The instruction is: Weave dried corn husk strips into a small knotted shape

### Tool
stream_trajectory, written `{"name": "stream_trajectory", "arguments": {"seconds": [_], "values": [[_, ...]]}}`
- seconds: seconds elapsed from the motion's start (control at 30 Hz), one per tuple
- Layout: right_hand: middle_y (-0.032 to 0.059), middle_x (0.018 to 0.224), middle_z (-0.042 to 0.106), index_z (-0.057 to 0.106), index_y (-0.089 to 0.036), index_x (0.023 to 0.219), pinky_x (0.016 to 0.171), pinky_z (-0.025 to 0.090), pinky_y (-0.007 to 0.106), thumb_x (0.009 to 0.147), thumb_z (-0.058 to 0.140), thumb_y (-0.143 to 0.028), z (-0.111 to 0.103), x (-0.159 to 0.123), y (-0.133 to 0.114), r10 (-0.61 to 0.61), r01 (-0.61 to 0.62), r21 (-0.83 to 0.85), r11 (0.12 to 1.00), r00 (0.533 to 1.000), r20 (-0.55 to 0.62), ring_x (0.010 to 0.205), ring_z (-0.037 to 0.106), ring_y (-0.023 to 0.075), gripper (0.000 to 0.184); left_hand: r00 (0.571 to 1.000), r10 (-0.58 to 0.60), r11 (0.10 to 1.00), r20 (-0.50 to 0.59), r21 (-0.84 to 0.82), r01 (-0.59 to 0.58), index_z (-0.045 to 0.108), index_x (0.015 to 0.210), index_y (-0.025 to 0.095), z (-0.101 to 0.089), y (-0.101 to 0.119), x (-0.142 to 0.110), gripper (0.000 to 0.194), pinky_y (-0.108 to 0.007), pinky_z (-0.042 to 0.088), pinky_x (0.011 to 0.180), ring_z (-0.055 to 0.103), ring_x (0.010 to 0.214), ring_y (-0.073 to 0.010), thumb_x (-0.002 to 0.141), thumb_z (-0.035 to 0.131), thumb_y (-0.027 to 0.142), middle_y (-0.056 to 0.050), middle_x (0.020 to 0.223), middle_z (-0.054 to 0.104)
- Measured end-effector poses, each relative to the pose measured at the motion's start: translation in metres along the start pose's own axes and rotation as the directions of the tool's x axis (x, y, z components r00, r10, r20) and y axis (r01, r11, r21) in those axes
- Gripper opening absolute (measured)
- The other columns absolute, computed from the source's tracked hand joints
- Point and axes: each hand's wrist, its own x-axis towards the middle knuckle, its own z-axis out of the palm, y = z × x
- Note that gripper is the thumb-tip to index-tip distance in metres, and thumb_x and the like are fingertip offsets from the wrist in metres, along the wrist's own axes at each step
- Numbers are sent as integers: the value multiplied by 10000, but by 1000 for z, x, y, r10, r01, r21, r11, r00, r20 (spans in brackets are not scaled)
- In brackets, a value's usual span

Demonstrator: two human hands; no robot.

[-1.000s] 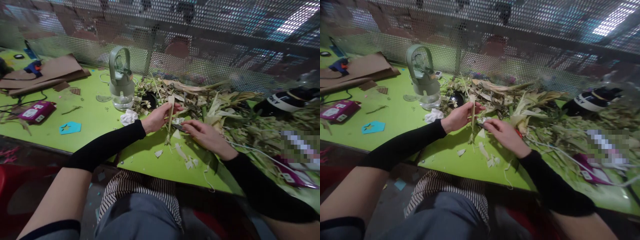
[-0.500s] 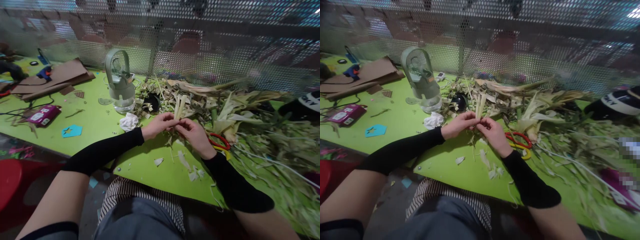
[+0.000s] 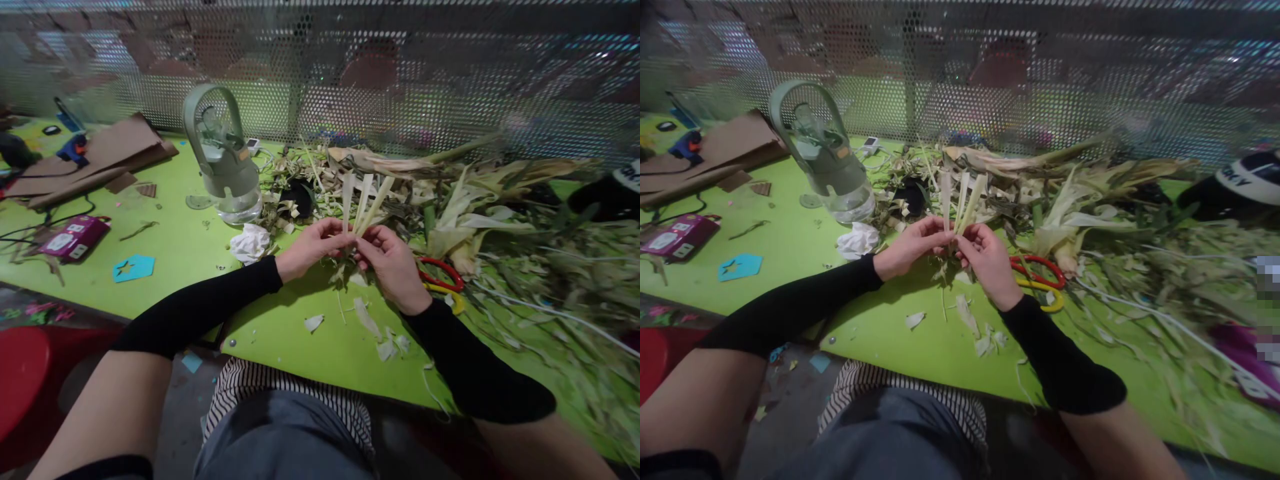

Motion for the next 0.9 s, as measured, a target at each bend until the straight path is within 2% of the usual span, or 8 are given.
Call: {"name": "stream_trajectory", "arguments": {"seconds": [0.13, 0.33, 0.53, 0.67, 0.8, 0.9], "values": [[-63, 687, 604, 634, -222, 829, 454, 428, 184, 682, 950, -424, 0, -1, 2, -4, 5, -20, 1000, 999, 43, 564, 544, 76, 404, 1000, 10, 999, 5, 51, -11, 595, 865, 144, -2, -3, 2, 166, -226, 445, 678, 574, 671, -51, 904, 750, 189, 39, 783, 623], [-61, 711, 625, 663, -224, 860, 448, 429, 177, 693, 940, -490, 1, -2, 0, 3, -3, 13, 1000, 1000, 22, 558, 535, 69, 419, 999, 16, 985, 33, 169, -21, 574, 825, 153, -2, -2, 0, 201, -238, 416, 661, 510, 634, -54, 920, 739, 217, 48, 732, 581], [-47, 702, 661, 678, -217, 818, 444, 414, 164, 669, 951, -527, 2, -1, -2, 15, -15, 15, 1000, 1000, -26, 526, 493, 51, 439, 993, -70, 961, 90, 273, 43, 640, 900, 135, 3, 4, -7, 82, -234, 451, 651, 540, 659, -71, 915, 709, 178, 36, 773, 627], [-78, 624, 587, 657, -230, 815, 433, 429, 173, 636, 959, -565, 1, 3, 0, 4, 1, 64, 998, 998, -67, 493, 479, 57, 485, 975, -151, 928, 163, 364, 83, 622, 839, 149, 3, 5, -10, 145, -211, 420, 576, 527, 602, -65, 952, 682, 218, 41, 711, 607], [-67, 662, 621, 672, -238, 875, 472, 504, 200, 645, 957, -560, -1, 4, 0, 32, -27, 85, 996, 998, -56, 506, 538, 74, 488, 980, -149, 950, 132, 292, 105, 558, 820, 161, 3, 2, -9, 208, -219, 483, 631, 580, 628, -58, 1000, 638, 228, 21, 773, 664], [-60, 665, 627, 666, -240, 862, 496, 528, 209, 642, 960, -553, -3, 5, 0, 45, -41, 78, 996, 998, -50, 518, 562, 80, 483, 983, -149, 976, 107, 174, 129, 540, 878, 166, 4, 1, -8, 147, -268, 551, 752, 648, 685, -71, 996, 626, 150, -5, 816, 712]]}}
